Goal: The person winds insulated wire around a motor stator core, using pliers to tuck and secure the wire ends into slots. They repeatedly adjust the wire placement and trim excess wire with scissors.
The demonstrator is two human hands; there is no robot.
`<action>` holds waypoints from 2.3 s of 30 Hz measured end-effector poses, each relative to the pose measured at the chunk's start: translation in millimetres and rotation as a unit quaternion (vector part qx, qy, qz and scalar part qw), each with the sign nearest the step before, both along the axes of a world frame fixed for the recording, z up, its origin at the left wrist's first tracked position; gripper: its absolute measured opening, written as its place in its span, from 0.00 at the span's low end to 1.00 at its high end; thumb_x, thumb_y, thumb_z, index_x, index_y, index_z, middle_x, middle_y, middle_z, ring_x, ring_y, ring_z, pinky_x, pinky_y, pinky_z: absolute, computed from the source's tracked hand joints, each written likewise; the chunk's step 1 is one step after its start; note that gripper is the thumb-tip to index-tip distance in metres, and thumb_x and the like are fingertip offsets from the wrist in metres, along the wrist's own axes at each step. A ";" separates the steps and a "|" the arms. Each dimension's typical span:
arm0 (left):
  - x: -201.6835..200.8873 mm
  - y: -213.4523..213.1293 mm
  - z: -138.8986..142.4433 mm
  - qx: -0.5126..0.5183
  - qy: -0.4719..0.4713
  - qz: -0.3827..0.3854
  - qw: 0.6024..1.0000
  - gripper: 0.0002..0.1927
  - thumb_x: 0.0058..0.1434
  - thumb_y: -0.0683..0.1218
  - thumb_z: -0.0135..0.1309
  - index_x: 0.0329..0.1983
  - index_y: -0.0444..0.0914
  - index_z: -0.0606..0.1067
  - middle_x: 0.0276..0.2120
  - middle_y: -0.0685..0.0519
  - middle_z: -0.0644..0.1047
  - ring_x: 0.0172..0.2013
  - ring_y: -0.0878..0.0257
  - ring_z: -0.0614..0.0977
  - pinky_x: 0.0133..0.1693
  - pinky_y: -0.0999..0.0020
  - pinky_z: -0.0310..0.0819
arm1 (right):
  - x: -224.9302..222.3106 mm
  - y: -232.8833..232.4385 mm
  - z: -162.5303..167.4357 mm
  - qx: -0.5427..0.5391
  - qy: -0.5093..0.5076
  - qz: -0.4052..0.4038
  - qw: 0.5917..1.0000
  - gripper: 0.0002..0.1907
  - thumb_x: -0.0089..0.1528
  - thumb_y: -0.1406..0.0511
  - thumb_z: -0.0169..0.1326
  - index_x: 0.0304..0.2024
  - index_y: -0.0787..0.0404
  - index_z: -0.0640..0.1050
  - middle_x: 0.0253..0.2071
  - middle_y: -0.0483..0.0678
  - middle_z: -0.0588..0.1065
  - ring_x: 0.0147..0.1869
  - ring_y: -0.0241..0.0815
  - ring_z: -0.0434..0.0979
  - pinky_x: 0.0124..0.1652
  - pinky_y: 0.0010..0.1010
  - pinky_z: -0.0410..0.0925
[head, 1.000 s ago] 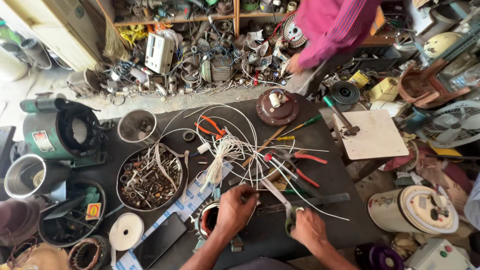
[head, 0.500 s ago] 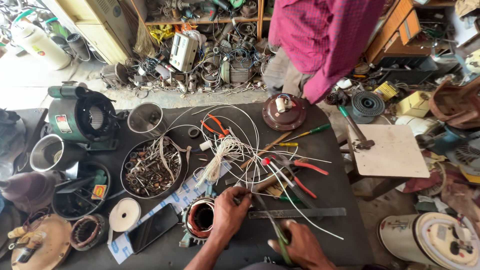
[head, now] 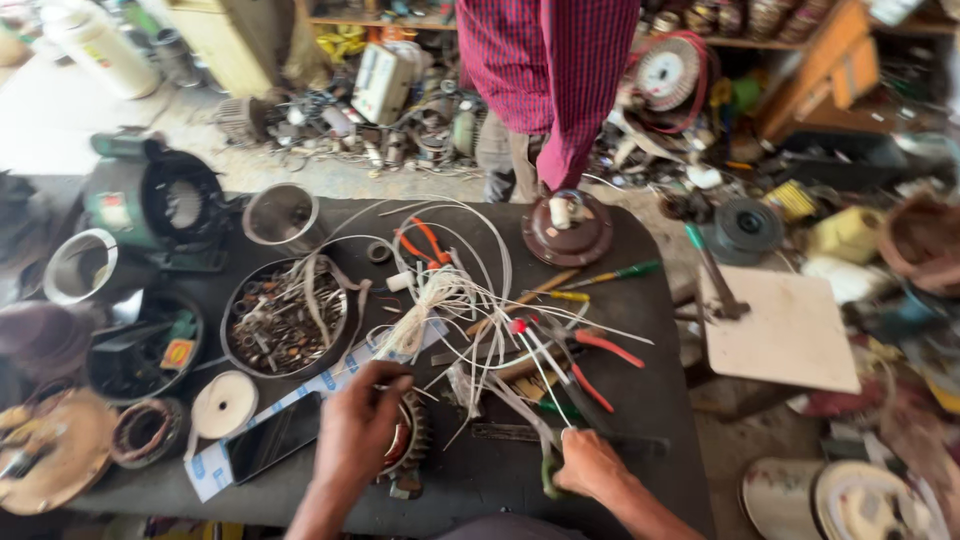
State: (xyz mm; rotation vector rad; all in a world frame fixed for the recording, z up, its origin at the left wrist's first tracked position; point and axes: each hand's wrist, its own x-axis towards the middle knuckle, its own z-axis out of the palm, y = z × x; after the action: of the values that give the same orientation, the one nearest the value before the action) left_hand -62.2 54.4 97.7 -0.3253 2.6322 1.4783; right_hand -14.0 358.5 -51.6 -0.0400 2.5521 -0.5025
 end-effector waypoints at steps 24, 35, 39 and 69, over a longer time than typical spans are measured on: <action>38.7 -39.0 43.5 0.199 0.091 -0.184 0.958 0.04 0.66 0.37 0.52 0.41 0.34 0.77 0.29 0.52 0.81 0.32 0.68 0.81 0.36 0.69 0.77 | -55.3 -73.2 56.6 -0.137 0.318 -0.112 0.932 0.12 0.65 0.61 0.59 0.48 0.56 0.84 0.42 0.58 0.81 0.46 0.58 0.81 0.44 0.43 0.71; -62.2 -15.8 -21.4 0.165 0.112 -0.281 0.939 0.17 0.64 0.45 0.59 0.53 0.36 0.71 0.43 0.45 0.80 0.39 0.61 0.84 0.41 0.65 0.80 | 26.0 -106.7 124.5 -0.191 0.334 -0.105 0.917 0.11 0.57 0.66 0.64 0.41 0.61 0.85 0.30 0.49 0.79 0.30 0.42 0.76 0.33 0.31 0.69; -69.2 -76.0 -45.4 0.169 0.067 -0.235 0.955 0.38 0.57 0.46 0.66 0.64 0.38 0.56 0.60 0.44 0.69 0.54 0.51 0.79 0.48 0.57 0.78 | 44.4 -120.1 131.1 -0.160 0.297 -0.200 0.920 0.11 0.52 0.67 0.66 0.38 0.60 0.87 0.23 0.49 0.73 0.22 0.40 0.71 0.23 0.32 0.66; -94.5 -81.9 -111.8 -0.078 0.284 -0.637 0.712 0.17 0.45 0.37 0.57 0.38 0.44 0.82 0.51 0.42 0.68 0.58 0.45 0.69 0.61 0.44 0.57 | 31.6 -198.8 117.7 -0.145 0.203 -0.401 0.882 0.08 0.55 0.64 0.64 0.35 0.61 0.85 0.30 0.50 0.79 0.30 0.43 0.80 0.33 0.34 0.71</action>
State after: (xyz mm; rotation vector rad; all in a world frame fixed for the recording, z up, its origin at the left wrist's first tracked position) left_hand -156.7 -27.5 -14.2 1.8083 2.1891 0.8185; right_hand 17.6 159.7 66.1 0.9279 2.7816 -1.3010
